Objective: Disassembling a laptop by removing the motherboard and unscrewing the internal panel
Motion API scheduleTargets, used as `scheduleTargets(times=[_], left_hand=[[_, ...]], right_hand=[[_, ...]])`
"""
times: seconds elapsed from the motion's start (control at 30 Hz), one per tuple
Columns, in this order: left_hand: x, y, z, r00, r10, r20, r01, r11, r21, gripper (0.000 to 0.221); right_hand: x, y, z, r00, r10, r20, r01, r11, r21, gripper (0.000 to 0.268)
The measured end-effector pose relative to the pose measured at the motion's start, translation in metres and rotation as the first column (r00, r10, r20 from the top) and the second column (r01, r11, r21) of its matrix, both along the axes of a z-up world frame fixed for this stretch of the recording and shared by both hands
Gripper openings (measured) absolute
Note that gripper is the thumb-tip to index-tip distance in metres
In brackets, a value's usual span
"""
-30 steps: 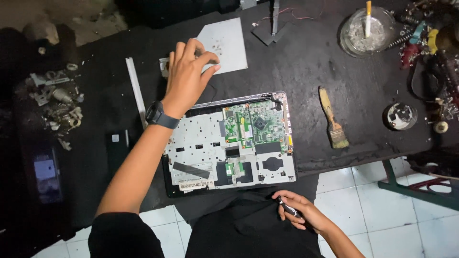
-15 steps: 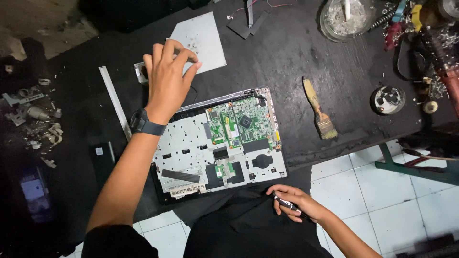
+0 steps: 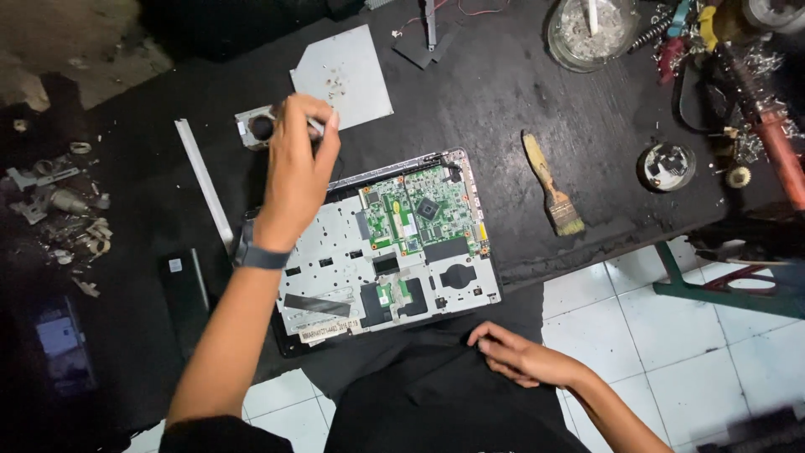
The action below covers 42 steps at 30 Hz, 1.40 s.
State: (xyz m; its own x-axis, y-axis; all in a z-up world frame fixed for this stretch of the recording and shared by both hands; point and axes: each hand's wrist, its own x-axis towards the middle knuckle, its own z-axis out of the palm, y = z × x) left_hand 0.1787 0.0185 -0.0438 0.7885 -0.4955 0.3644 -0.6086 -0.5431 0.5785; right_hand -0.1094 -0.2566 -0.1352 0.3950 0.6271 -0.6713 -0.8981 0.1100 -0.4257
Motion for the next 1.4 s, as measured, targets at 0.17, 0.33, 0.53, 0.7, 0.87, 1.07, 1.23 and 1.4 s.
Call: scheduleTargets(times=[0.17, 0.33, 0.53, 0.7, 0.87, 1.07, 1.23, 1.4], left_hand=[[-0.068, 0.004, 0.02, 0.943, -0.013, -0.331, -0.16, 0.857, -0.49, 0.012], [-0.156, -0.005, 0.024, 0.684, -0.416, -0.599, -0.494, 0.341, -0.8, 0.03], [-0.227, -0.035, 0.0, 0.49, -0.735, -0.468, -0.713, -0.029, -0.701, 0.034], [-0.256, -0.038, -0.006, 0.468, -0.758, -0.454, -0.771, -0.1, -0.629, 0.054], [-0.261, -0.035, 0.0, 0.547, -0.726, -0.418, -0.672, -0.083, -0.736, 0.051], [-0.261, -0.034, -0.001, 0.583, -0.696, -0.419, -0.626, -0.057, -0.778, 0.049], [-0.259, -0.037, 0.006, 0.587, -0.709, -0.391, -0.605, -0.063, -0.794, 0.047], [-0.259, -0.039, 0.006, 0.567, -0.729, -0.384, -0.619, -0.07, -0.782, 0.048]], right_hand=[[-0.003, -0.012, 0.051, 0.956, 0.258, 0.137, -0.262, 0.965, 0.014, 0.068], [0.015, -0.002, 0.115, 0.856, -0.14, 0.498, 0.093, 0.989, 0.118, 0.059], [0.048, 0.064, 0.167, 0.13, -0.425, 0.896, 0.607, 0.749, 0.267, 0.054], [0.033, 0.082, 0.152, -0.207, 0.666, 0.717, 0.977, 0.171, 0.123, 0.066], [0.005, 0.098, 0.144, -0.235, -0.079, 0.969, 0.788, 0.568, 0.237, 0.056], [0.006, 0.105, 0.14, -0.365, -0.185, 0.912, 0.754, 0.516, 0.407, 0.077], [0.007, 0.091, 0.133, -0.353, -0.241, 0.904, 0.692, 0.584, 0.425, 0.044], [-0.003, 0.074, 0.183, 0.149, -0.426, 0.892, 0.518, 0.802, 0.296, 0.054]])
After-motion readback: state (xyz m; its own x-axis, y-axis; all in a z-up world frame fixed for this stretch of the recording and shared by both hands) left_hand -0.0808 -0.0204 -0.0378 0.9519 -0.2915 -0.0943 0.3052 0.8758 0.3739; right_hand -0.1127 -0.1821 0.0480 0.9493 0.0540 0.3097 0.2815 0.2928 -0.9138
